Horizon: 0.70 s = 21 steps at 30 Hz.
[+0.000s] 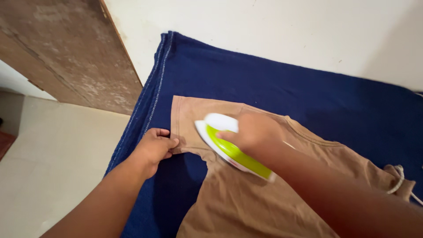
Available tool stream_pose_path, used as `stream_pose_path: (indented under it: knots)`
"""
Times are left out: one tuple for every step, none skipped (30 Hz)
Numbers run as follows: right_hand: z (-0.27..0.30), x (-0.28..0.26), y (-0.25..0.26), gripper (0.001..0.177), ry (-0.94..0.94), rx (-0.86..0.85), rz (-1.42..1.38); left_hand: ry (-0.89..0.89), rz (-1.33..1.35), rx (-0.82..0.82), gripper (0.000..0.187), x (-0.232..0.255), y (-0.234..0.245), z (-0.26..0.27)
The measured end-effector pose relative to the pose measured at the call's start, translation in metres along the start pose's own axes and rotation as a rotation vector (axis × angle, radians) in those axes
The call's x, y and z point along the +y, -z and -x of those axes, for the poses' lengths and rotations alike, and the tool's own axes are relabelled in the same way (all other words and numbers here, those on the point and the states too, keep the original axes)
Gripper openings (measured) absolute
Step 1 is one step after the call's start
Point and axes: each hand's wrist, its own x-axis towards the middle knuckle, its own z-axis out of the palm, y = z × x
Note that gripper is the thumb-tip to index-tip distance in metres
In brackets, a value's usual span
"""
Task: The person irons a beige t-shirt on a blue-covered surface using a green and white iron. They repeatedly smooth the fabric, adjust the shirt, and flip it to iron both sides, including sleeves and the printed front area.
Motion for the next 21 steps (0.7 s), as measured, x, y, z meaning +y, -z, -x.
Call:
stream_pose_path:
  knots:
    - [-0.012, -0.013, -0.001, 0.057, 0.035, 0.013, 0.026, 0.001, -0.007, 0.008, 0.048, 0.001, -0.001, -0.001]
    - [-0.023, -0.027, -0.001, 0.057, 0.072, 0.026, 0.048, -0.004, -0.006, 0.001, 0.048, 0.002, -0.001, -0.001]
    - [-0.033, -0.037, 0.002, 0.056, 0.118, 0.045, 0.043, -0.010, -0.005, -0.007, 0.047, 0.002, -0.002, -0.001]
    - [-0.042, -0.048, 0.004, 0.055, 0.167, 0.064, 0.034, -0.014, -0.006, -0.010, 0.047, 0.000, -0.001, -0.001]
    - [-0.048, -0.058, 0.004, 0.054, 0.215, 0.083, 0.025, -0.015, -0.004, -0.001, 0.047, -0.002, -0.002, 0.000]
    - [-0.054, -0.067, 0.007, 0.054, 0.175, 0.039, 0.036, -0.022, -0.002, 0.006, 0.047, -0.001, -0.002, 0.000]
    - [-0.059, -0.076, 0.009, 0.054, 0.135, -0.004, 0.047, -0.030, -0.001, 0.013, 0.047, 0.000, -0.001, 0.000]
    - [-0.060, -0.078, 0.011, 0.054, 0.087, -0.045, 0.062, -0.032, -0.010, 0.023, 0.049, 0.001, 0.000, 0.000]
    - [-0.059, -0.077, 0.012, 0.055, 0.107, -0.043, 0.060, -0.034, -0.019, 0.034, 0.051, 0.002, 0.000, 0.002]
    - [-0.056, -0.075, 0.011, 0.055, 0.121, -0.046, 0.060, -0.031, -0.027, 0.037, 0.053, 0.002, -0.003, 0.005]
    - [-0.053, -0.072, 0.011, 0.055, 0.135, -0.049, 0.060, -0.020, -0.037, 0.047, 0.054, 0.003, -0.006, 0.009]
    - [-0.049, -0.066, 0.010, 0.054, 0.163, -0.042, 0.053, -0.010, -0.049, 0.060, 0.056, 0.006, -0.006, 0.012]
    - [-0.042, -0.057, 0.009, 0.053, 0.191, -0.036, 0.046, 0.000, -0.062, 0.074, 0.058, 0.010, -0.006, 0.016]
    - [-0.035, -0.049, 0.009, 0.053, 0.222, -0.031, 0.039, 0.028, -0.096, 0.087, 0.056, 0.014, -0.006, 0.021]
    - [-0.025, -0.040, 0.008, 0.053, 0.238, -0.030, 0.027, 0.056, -0.131, 0.101, 0.054, 0.017, -0.008, 0.027]
    - [-0.014, -0.027, 0.008, 0.054, 0.253, -0.030, 0.023, 0.084, -0.159, 0.111, 0.053, 0.018, -0.012, 0.033]
    - [-0.006, -0.019, 0.009, 0.055, 0.268, -0.030, 0.018, 0.109, -0.192, 0.083, 0.053, 0.018, -0.013, 0.039]
    - [-0.004, -0.013, 0.011, 0.058, 0.225, -0.083, 0.073, 0.130, -0.224, 0.052, 0.054, 0.019, -0.015, 0.042]
    - [-0.002, -0.008, 0.013, 0.061, 0.180, -0.135, 0.128, 0.151, -0.256, 0.021, 0.054, 0.020, -0.017, 0.043]
    - [0.001, -0.003, 0.014, 0.064, 0.134, -0.188, 0.185, 0.129, -0.246, 0.057, 0.056, 0.018, -0.019, 0.044]
    - [0.001, -0.001, 0.014, 0.065, 0.149, -0.183, 0.190, 0.108, -0.236, 0.094, 0.057, 0.016, -0.019, 0.044]
